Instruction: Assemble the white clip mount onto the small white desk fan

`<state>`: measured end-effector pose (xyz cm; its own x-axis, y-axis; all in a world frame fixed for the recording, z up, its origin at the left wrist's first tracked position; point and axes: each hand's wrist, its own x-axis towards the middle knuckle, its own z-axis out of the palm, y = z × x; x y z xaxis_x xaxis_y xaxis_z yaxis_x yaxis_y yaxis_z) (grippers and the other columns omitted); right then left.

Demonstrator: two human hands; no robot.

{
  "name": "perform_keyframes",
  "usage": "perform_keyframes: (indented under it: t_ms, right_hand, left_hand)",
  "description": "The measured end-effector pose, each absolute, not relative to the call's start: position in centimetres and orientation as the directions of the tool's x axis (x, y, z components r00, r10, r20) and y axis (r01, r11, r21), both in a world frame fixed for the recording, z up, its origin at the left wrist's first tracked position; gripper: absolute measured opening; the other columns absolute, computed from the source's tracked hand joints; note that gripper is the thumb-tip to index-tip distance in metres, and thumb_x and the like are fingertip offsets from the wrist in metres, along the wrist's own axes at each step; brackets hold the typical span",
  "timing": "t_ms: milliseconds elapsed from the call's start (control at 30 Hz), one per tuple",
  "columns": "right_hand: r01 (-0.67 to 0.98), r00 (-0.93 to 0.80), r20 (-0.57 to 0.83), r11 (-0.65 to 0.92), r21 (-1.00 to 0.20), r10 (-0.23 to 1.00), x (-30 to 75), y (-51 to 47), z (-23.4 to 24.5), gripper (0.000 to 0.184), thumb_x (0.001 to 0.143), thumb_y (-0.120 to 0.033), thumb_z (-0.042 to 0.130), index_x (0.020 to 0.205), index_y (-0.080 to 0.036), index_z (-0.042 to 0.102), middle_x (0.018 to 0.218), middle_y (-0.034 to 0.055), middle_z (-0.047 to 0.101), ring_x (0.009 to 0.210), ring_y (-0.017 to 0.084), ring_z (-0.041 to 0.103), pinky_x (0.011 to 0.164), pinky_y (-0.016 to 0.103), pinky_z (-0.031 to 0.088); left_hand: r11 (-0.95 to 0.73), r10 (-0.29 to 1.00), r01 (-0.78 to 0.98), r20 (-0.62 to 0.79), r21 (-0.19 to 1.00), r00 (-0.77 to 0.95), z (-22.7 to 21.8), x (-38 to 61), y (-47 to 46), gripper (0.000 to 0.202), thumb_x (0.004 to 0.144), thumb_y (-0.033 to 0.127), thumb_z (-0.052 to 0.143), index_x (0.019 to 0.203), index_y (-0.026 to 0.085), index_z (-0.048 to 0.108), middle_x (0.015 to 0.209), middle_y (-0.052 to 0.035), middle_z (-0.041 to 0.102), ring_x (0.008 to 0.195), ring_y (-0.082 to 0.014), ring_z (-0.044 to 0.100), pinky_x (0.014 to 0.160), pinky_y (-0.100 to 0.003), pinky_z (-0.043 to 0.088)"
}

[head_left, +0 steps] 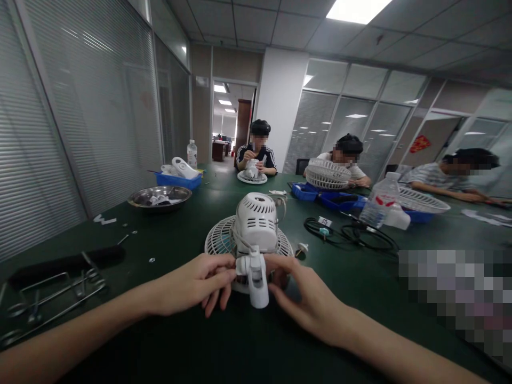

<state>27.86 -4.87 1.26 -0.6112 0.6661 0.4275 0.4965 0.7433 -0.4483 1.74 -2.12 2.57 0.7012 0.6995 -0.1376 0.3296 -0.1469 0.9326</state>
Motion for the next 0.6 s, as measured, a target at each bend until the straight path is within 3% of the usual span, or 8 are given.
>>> perform_keyframes:
  t_ms: [167,300,600]
  right_hand:
    - [0.47,-0.625,0.431,0.754,-0.459,0.651,27.6,-5.1,1.6,0.054,0.09,-0.013,0.05,0.138,-0.03,0.031,0.104,0.0019,0.062,0.082,0.014,0.059,0.075,0.033,0.051]
    - [0.459,-0.627,0.415,0.743,-0.487,0.659,27.5,-5.1,1.8,0.055,0.089,-0.01,0.049,0.137,-0.03,0.032,0.106,0.0021,0.061,0.084,0.014,0.058,0.077,0.032,0.05]
    - [0.473,-0.633,0.42,0.754,-0.455,0.651,27.7,-5.4,1.5,0.046,0.09,-0.011,0.048,0.133,-0.024,0.038,0.105,0.0054,0.063,0.083,0.015,0.06,0.075,0.033,0.05]
  left_hand:
    - [-0.141,0.749,0.263,-0.071,0.955,0.659,2.3,2.1,-2.6,0.033,0.096,0.047,0.041,0.114,0.019,0.044,0.074,0.0017,0.061,0.051,-0.0087,0.054,0.05,-0.021,0.043]
    - [-0.23,0.811,0.265,0.034,0.936,0.584,2.3,2.0,-2.7,0.031,0.095,0.041,0.047,0.119,0.023,0.04,0.082,0.0033,0.058,0.054,-0.0081,0.054,0.051,-0.02,0.043]
    - [-0.426,0.775,0.471,0.043,0.773,0.631,3.6,2.2,-3.7,0.029,0.09,0.039,0.052,0.11,0.017,0.055,0.083,-0.0014,0.061,0.062,-0.0123,0.055,0.055,-0.023,0.044]
